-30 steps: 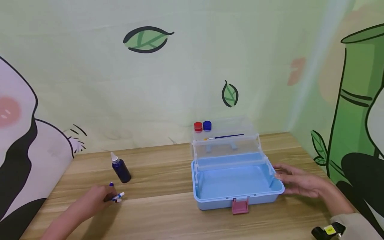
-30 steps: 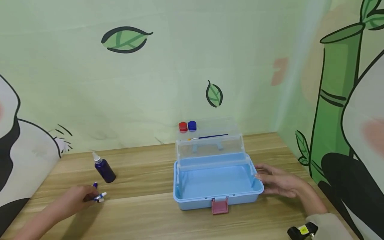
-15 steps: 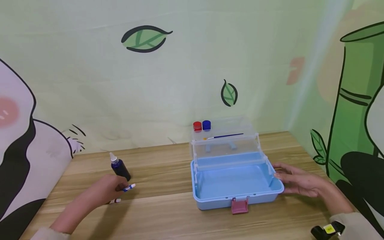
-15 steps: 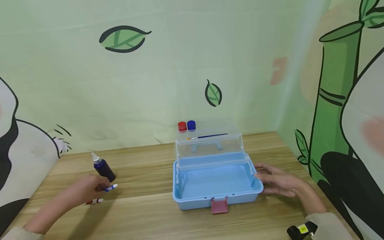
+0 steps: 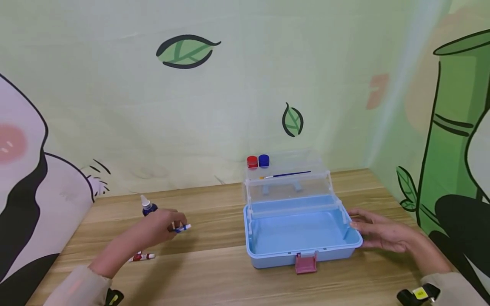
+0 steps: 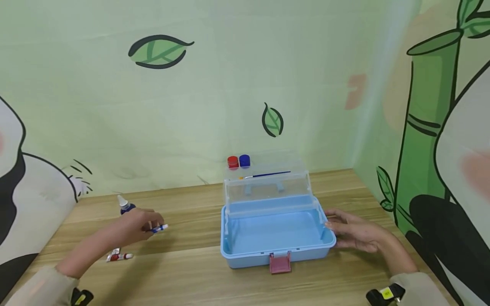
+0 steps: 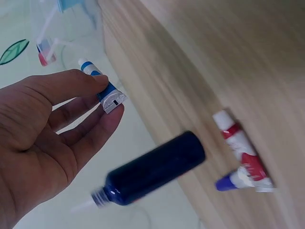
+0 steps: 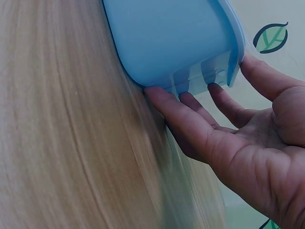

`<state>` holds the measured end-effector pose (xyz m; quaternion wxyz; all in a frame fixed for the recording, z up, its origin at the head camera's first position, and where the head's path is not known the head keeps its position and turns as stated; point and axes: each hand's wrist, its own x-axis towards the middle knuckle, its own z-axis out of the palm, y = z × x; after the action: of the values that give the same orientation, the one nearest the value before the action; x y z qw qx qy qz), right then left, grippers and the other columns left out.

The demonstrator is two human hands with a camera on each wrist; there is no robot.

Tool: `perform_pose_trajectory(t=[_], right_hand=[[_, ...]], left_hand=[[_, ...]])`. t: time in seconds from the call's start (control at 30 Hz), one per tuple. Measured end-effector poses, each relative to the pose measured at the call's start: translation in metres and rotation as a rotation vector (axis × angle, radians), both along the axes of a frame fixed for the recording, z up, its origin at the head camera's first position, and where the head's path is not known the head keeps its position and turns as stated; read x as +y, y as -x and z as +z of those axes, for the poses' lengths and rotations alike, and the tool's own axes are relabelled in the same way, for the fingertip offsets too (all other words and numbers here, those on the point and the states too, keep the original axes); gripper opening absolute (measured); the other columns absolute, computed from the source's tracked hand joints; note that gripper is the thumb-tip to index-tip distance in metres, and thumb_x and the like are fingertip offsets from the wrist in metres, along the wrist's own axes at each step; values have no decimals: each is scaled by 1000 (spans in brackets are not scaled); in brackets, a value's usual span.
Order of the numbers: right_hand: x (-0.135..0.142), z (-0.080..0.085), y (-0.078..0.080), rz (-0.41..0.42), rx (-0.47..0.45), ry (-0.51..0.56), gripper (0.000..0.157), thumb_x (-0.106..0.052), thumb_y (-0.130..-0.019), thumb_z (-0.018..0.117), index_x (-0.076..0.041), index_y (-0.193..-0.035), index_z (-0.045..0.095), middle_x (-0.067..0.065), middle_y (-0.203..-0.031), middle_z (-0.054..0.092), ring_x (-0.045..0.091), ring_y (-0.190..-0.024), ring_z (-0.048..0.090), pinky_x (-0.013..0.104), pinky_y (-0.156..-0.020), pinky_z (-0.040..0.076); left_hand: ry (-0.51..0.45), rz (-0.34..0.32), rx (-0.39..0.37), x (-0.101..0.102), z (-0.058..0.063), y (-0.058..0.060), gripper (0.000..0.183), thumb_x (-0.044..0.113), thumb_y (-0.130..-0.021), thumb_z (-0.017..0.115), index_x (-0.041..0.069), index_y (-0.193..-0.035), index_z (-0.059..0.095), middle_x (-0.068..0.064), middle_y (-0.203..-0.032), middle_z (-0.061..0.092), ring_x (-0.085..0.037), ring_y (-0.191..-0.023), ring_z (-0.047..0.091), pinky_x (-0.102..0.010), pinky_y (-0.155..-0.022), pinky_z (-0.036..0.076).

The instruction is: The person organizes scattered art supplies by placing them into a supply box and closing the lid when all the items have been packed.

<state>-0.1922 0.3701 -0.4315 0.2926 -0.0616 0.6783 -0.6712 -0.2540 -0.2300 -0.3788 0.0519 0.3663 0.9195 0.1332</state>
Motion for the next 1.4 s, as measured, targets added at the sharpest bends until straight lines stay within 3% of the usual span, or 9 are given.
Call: perform_pose_trajectory(t=[0.33, 0.97, 1.4], right_hand=[[-2, -1, -1, 3, 2, 1, 76, -18, -108, 48, 9, -155, -6, 44, -154, 10, 29, -123, 58, 51, -101, 50], [0, -1, -1, 1, 8, -1, 75, -16, -109, 47, 9, -154, -6, 43, -153, 13, 30, -122, 59, 52, -101, 50], [0, 1, -1, 2, 0, -1, 78, -18, -108, 48, 8, -155, -8, 43, -154, 9, 29, -123, 58, 52, -101, 49]], left_hand=[[62, 19, 46, 27, 13, 6, 32, -6, -79, 80, 13, -102, 69, 2, -94, 67, -14, -85, 66, -31, -69, 55], [121, -27, 102, 68, 15, 14, 28, -3, -83, 77, 17, -100, 68, 5, -93, 66, -12, -82, 62, -32, -69, 53], [119, -13, 134, 110, 32, 19, 20, 2, -88, 76, 16, -101, 72, 4, -92, 70, -11, -79, 59, -29, -75, 56]])
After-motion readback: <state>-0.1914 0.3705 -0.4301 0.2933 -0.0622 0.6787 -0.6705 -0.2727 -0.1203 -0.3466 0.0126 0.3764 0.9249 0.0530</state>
